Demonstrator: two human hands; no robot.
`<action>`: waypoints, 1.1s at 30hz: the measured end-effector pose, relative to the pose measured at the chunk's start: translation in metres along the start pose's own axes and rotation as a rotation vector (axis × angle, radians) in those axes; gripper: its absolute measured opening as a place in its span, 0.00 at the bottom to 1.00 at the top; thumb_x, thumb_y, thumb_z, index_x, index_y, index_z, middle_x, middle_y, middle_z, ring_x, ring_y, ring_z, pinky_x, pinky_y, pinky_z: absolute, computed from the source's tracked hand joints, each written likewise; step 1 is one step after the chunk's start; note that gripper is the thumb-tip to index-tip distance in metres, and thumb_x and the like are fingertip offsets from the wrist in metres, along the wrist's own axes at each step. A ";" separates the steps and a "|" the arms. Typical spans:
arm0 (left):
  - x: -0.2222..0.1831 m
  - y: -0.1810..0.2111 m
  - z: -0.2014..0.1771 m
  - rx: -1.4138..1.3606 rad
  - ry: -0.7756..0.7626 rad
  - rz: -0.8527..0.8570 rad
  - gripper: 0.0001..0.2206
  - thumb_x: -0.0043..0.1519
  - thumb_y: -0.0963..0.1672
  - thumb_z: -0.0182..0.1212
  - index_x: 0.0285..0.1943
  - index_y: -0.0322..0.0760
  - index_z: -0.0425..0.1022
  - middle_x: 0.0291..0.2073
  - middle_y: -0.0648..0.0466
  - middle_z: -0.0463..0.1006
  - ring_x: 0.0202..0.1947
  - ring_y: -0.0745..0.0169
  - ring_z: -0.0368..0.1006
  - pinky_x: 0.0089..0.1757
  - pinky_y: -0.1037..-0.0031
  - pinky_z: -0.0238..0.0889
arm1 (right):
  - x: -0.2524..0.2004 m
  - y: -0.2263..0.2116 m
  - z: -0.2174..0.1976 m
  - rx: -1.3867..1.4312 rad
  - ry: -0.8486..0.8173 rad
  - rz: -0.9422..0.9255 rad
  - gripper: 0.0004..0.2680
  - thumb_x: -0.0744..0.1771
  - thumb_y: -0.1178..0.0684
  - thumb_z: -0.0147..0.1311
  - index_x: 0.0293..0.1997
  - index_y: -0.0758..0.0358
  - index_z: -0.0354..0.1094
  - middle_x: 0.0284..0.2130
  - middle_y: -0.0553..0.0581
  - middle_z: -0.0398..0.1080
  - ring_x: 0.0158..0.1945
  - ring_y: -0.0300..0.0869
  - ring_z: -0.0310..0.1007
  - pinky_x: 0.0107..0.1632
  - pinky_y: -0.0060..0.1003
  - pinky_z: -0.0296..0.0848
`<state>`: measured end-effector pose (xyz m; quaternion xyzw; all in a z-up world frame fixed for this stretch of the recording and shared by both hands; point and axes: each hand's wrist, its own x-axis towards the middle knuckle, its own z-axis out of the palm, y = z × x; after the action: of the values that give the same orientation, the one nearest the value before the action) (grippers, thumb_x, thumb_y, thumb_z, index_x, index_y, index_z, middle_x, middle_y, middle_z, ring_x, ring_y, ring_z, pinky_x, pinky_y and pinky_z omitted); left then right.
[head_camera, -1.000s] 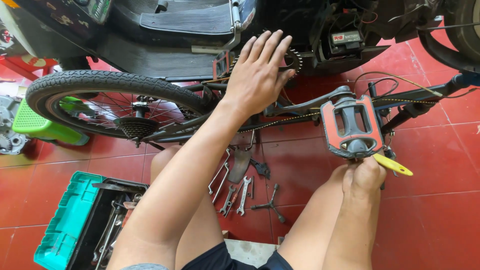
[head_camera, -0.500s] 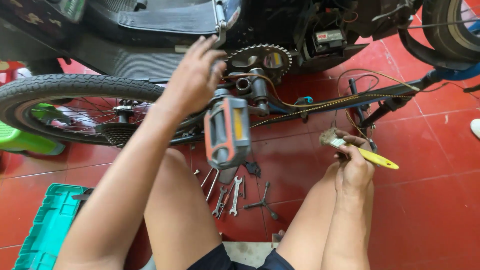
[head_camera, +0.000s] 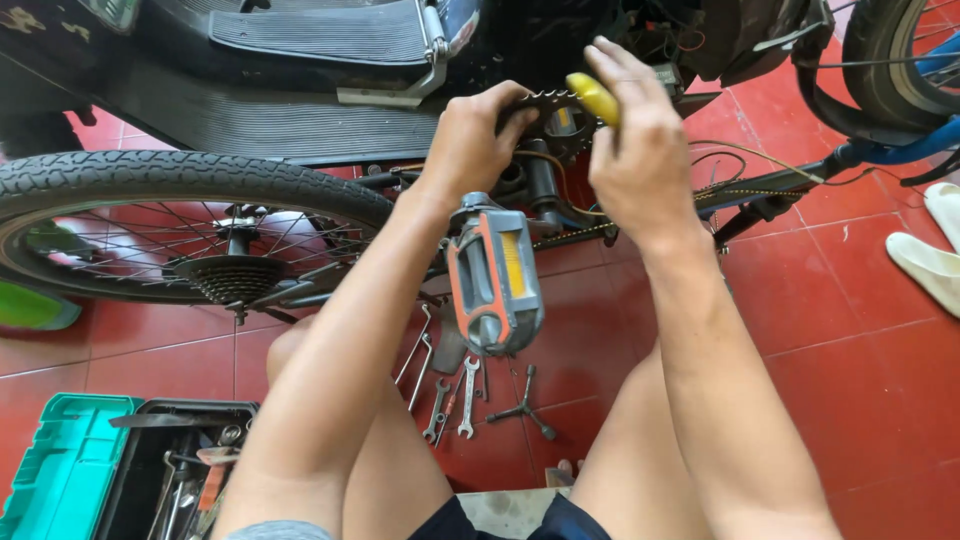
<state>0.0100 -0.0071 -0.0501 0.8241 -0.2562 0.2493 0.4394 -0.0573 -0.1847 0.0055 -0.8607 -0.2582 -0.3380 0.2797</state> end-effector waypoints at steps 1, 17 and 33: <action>-0.002 0.000 0.002 -0.005 0.001 0.003 0.09 0.60 0.40 0.66 0.48 0.33 0.80 0.33 0.49 0.86 0.26 0.60 0.82 0.30 0.71 0.72 | -0.003 0.004 0.010 -0.006 0.000 0.000 0.24 0.60 0.74 0.41 0.65 0.76 0.62 0.62 0.70 0.66 0.64 0.61 0.69 0.67 0.47 0.67; -0.028 0.008 0.046 0.085 0.229 -0.205 0.21 0.68 0.49 0.54 0.71 0.48 0.63 0.69 0.45 0.65 0.69 0.41 0.63 0.65 0.50 0.56 | -0.036 0.041 0.060 0.354 0.002 0.387 0.28 0.61 0.69 0.36 0.73 0.60 0.53 0.69 0.64 0.61 0.71 0.52 0.62 0.70 0.38 0.60; -0.041 -0.034 0.020 0.006 0.358 0.063 0.18 0.67 0.41 0.63 0.66 0.36 0.67 0.63 0.45 0.72 0.64 0.44 0.71 0.65 0.61 0.64 | -0.076 0.123 0.041 0.109 0.098 0.490 0.09 0.68 0.55 0.46 0.49 0.68 0.67 0.42 0.65 0.70 0.41 0.53 0.69 0.45 0.42 0.70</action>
<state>0.0054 0.0002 -0.1063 0.7594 -0.1990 0.4063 0.4676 -0.0098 -0.2650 -0.1124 -0.8637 -0.0458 -0.2871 0.4116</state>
